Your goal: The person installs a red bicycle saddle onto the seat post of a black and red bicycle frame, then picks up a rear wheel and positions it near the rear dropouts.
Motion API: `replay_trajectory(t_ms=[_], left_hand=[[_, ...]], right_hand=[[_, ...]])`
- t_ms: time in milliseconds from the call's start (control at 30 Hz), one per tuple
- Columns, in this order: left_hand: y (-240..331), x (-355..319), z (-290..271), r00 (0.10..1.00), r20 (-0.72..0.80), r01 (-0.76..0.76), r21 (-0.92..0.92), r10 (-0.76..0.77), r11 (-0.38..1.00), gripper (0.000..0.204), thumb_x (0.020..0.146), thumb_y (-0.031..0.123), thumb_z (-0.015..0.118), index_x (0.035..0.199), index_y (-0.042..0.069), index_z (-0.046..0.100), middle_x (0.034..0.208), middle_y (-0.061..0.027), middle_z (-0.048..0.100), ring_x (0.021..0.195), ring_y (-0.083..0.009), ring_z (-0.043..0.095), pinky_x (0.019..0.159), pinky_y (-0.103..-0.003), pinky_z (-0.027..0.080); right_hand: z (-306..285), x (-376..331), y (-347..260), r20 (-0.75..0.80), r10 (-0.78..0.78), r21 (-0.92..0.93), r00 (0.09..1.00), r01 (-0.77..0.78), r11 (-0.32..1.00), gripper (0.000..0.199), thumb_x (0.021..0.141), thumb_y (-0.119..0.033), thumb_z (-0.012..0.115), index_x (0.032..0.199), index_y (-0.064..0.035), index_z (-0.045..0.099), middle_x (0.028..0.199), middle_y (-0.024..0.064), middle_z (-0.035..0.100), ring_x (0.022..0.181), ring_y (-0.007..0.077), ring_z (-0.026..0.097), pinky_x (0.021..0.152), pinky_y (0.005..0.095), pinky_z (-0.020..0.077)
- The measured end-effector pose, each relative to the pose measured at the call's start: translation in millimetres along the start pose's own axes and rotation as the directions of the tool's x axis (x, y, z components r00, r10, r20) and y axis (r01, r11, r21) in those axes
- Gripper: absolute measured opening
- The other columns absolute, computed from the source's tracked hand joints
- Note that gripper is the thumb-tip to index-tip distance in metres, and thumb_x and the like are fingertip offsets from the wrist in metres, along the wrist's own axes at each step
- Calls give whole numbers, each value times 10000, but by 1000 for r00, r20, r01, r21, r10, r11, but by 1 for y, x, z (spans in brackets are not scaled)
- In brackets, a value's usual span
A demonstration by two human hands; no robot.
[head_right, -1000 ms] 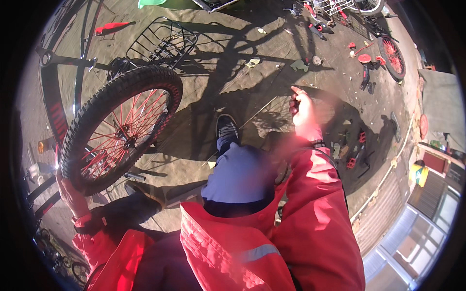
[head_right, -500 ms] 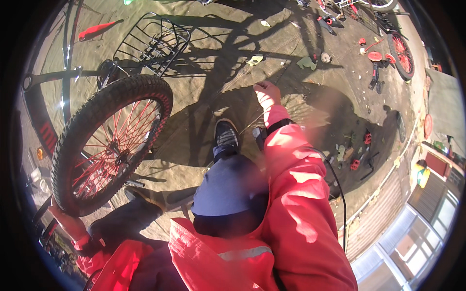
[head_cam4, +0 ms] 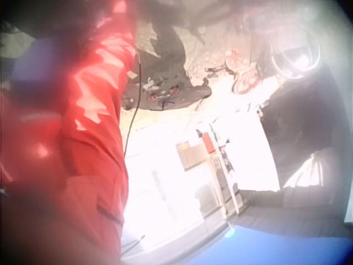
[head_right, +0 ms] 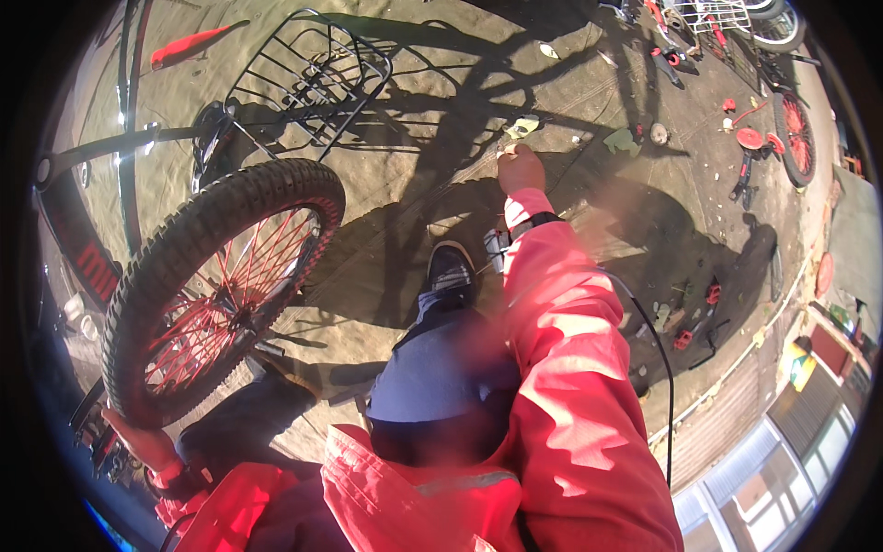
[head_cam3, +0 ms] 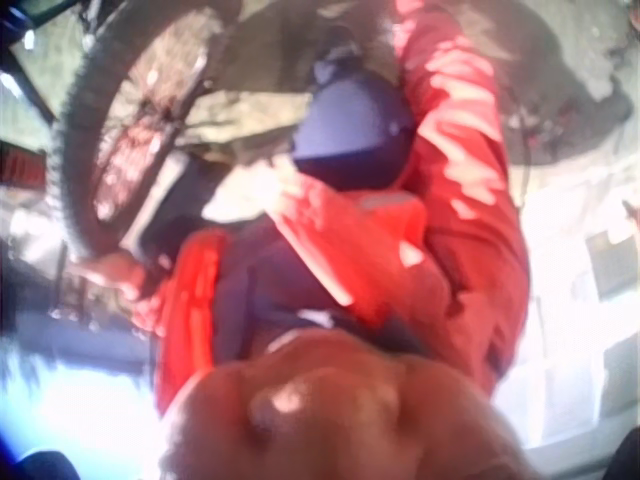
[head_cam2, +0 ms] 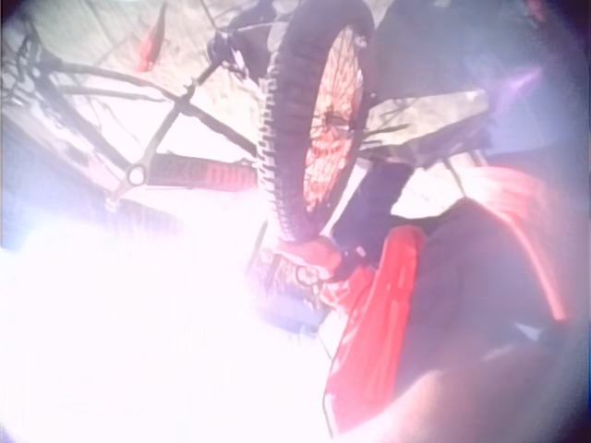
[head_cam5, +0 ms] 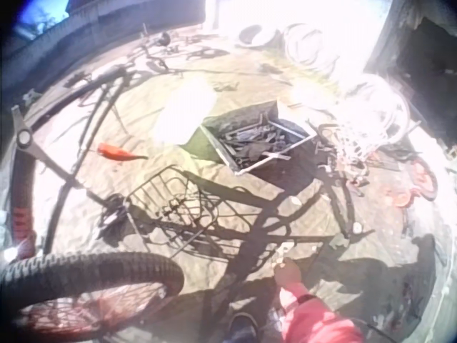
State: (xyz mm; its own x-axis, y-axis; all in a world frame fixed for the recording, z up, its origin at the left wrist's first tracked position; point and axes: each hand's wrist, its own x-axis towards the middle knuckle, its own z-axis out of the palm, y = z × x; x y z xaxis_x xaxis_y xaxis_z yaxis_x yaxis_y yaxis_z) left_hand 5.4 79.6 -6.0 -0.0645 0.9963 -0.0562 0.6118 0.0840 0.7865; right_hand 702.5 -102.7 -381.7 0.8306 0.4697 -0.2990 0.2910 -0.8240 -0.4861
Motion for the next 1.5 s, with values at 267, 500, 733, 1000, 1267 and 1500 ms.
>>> replay_trajectory(t_ms=[267,500,733,1000,1267,1500], left_hand=[[0,-7,-7,996,-88,22,139,-10,990,630,985,20,506,1557,86,252,1376,-190,523,1182,-245,545,994,-351,442],[38,-13,34,984,-124,130,40,-124,991,615,1071,482,303,1385,-12,489,1292,-103,598,1172,-204,569,1048,-349,394],[68,-16,64,984,-40,167,-137,-174,976,592,1071,488,267,1327,15,515,1194,-81,643,1059,-189,631,934,-336,473],[70,-13,85,993,-60,79,-269,-99,960,612,1074,487,286,1303,-21,540,1170,-76,636,1062,-153,598,972,-309,432],[66,-26,82,978,65,-193,-89,199,977,528,1049,450,409,1218,-24,566,1061,-57,615,961,-127,544,913,-286,427],[61,-53,64,959,144,-242,-30,244,970,697,820,485,766,1258,-8,543,1005,-93,647,883,-156,605,818,-314,495]], right_hand=[[12,19,-14,100,81,-138,992,-67,988,276,867,-287,650,1075,-107,625,1051,178,702,1030,384,653,855,472,522],[16,24,-11,130,110,-272,985,-71,960,371,865,-295,667,1157,-82,581,1078,164,702,1058,363,653,878,470,521],[12,29,4,163,-124,-48,979,134,990,328,834,-335,708,883,-14,662,879,182,706,870,345,683,740,429,509],[-97,47,-61,154,-186,359,970,120,925,270,915,-268,693,975,-4,704,733,-2,630,623,85,532,577,262,421],[-239,-53,-186,75,-419,802,905,194,564,130,968,-175,641,1047,-74,657,744,-38,547,550,26,471,442,159,297],[-291,-197,-266,240,-652,888,719,108,447,137,970,-142,611,1071,-51,625,807,17,608,558,50,515,446,155,334]])
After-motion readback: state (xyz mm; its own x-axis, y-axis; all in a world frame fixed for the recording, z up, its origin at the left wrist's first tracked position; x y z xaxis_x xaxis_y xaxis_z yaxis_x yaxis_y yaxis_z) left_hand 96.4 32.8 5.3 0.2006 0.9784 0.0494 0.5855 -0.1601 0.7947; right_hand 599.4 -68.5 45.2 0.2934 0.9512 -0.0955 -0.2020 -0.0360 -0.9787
